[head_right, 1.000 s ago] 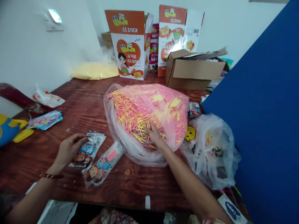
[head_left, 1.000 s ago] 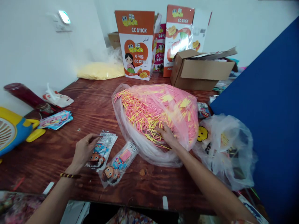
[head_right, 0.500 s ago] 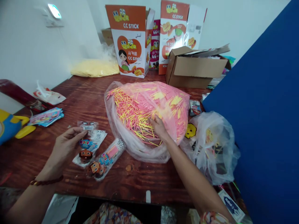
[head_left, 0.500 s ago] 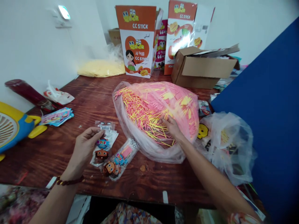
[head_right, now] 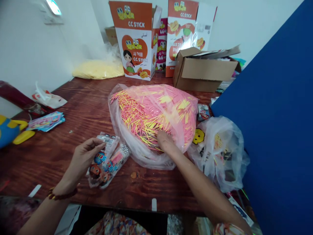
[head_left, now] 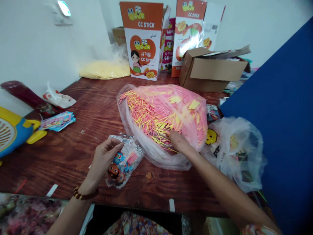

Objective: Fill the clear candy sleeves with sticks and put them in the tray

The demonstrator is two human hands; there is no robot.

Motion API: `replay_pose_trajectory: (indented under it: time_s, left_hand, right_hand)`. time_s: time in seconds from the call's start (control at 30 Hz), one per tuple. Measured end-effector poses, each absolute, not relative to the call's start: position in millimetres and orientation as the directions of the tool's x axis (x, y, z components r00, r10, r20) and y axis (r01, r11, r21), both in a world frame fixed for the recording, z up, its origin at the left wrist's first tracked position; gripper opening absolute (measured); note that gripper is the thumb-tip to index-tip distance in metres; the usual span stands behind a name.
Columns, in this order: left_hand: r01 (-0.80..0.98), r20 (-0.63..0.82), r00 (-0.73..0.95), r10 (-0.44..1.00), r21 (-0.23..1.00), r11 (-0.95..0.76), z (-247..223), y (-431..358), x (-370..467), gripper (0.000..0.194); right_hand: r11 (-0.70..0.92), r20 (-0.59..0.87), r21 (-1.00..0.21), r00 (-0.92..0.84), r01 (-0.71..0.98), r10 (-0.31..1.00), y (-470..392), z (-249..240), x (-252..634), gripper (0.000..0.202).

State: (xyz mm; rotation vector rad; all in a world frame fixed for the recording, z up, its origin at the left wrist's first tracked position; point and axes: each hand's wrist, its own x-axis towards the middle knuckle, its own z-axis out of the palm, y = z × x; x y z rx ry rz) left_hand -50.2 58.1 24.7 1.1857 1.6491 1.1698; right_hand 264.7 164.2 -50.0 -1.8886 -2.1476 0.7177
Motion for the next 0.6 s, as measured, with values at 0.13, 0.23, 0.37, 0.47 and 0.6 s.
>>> replay_pose_trajectory:
  time_s: [0.13, 0.23, 0.37, 0.47, 0.6]
  left_hand:
    - [0.369, -0.023, -0.288, 0.957, 0.920, 0.133, 14.3, 69.9, -75.9, 0.032]
    - [0.510, 0.015, -0.265, 0.964, 0.851, 0.127, 3.8, 78.7, -99.1, 0.030]
    - [0.653, 0.033, -0.210, 0.977, 0.749, 0.115, -5.1, 84.7, -115.3, 0.035]
    - [0.685, 0.039, -0.177, 0.983, 0.722, 0.095, -7.7, 85.9, -118.8, 0.037]
    - [0.725, 0.065, -0.140, 0.988, 0.686, 0.058, -12.2, 88.2, -124.5, 0.038]
  right_hand:
    - [0.009, -0.204, -0.609, -0.168, 0.793, 0.965, 174.9, -45.0, 271.3, 0.012]
    - [-0.037, -0.213, -0.734, -0.178, 0.678, 0.961, 176.2, -40.6, 280.5, 0.010]
    - [-0.118, -0.217, -0.915, -0.223, 0.387, 0.950, 166.1, -36.6, 280.5, 0.021]
    - [-0.229, -0.225, -0.973, -0.210, 0.004, 0.952, 160.1, -36.9, 272.9, 0.026]
    - [-0.063, -0.066, -0.998, -0.091, 0.030, 0.994, 157.7, -44.7, 263.3, 0.025]
